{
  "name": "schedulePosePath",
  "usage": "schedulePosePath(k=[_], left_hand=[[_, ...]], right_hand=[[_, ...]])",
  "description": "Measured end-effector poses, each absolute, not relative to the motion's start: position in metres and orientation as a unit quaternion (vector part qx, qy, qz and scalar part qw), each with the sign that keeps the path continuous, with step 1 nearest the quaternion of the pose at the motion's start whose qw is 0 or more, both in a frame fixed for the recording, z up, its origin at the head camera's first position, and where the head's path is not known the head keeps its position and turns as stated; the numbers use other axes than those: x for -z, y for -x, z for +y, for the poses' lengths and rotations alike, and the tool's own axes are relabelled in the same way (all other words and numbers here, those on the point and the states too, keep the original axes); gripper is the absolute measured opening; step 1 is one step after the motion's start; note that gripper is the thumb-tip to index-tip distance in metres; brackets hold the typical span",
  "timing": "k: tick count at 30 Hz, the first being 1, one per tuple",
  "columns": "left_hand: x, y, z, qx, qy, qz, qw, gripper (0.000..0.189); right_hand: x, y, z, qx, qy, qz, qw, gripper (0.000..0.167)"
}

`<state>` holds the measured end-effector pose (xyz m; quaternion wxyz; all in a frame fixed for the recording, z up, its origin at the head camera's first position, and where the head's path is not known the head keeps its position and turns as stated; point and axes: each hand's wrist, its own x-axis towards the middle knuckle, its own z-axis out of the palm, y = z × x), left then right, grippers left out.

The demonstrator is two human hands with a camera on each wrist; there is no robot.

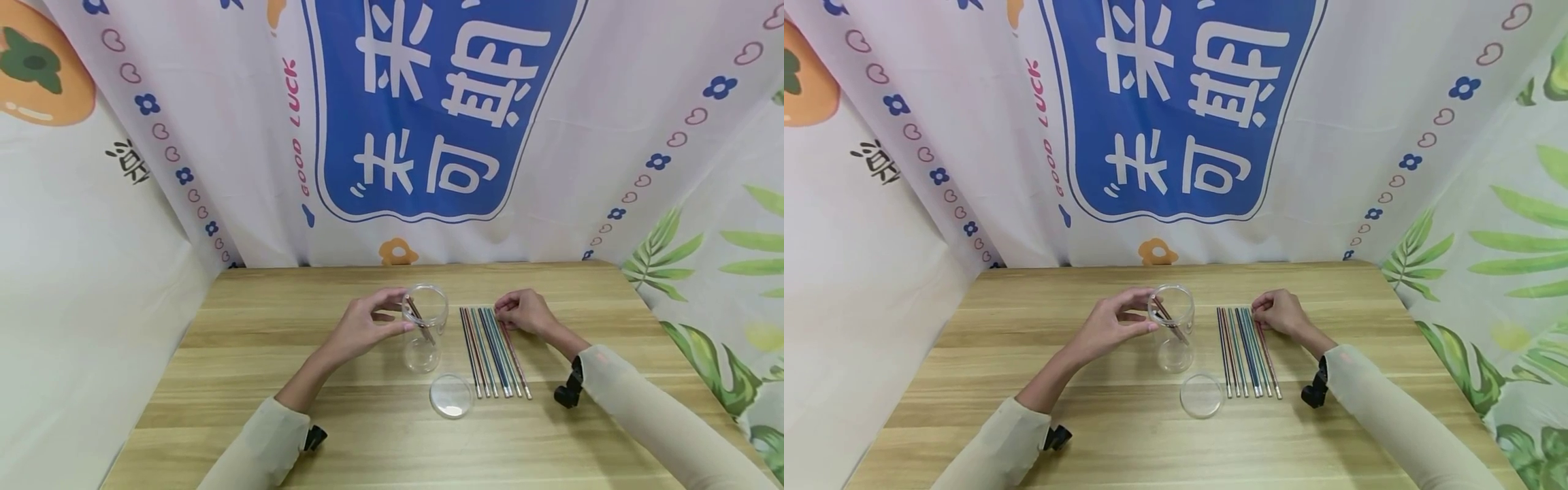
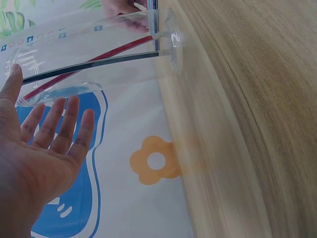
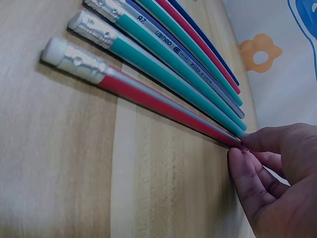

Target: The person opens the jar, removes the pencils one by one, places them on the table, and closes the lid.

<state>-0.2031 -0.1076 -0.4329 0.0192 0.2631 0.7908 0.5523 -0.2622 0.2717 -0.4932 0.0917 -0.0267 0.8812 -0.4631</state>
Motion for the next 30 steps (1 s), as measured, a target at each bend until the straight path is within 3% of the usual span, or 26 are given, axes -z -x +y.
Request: schedulePosePath(k=[8, 22, 30], left_hand=[[0.435, 0.203, -0.107, -0.552, -0.263, 0.791, 0.017, 0.058], [0.433, 0.203, -0.107, -0.548, -0.258, 0.795, 0.018, 0.059], [0.432, 0.203, -0.106, -0.555, -0.258, 0.791, 0.021, 0.06]], right_hand=[[0.491, 0.261, 0.272, 0.462, 0.03, 0.882, 0.091, 0.016], [0.459, 0.262, 0.269, 0.446, 0.069, 0.892, 0.013, 0.026], [0.432, 0.257, 0.25, 0.48, 0.106, 0.871, -0.005, 0.02]])
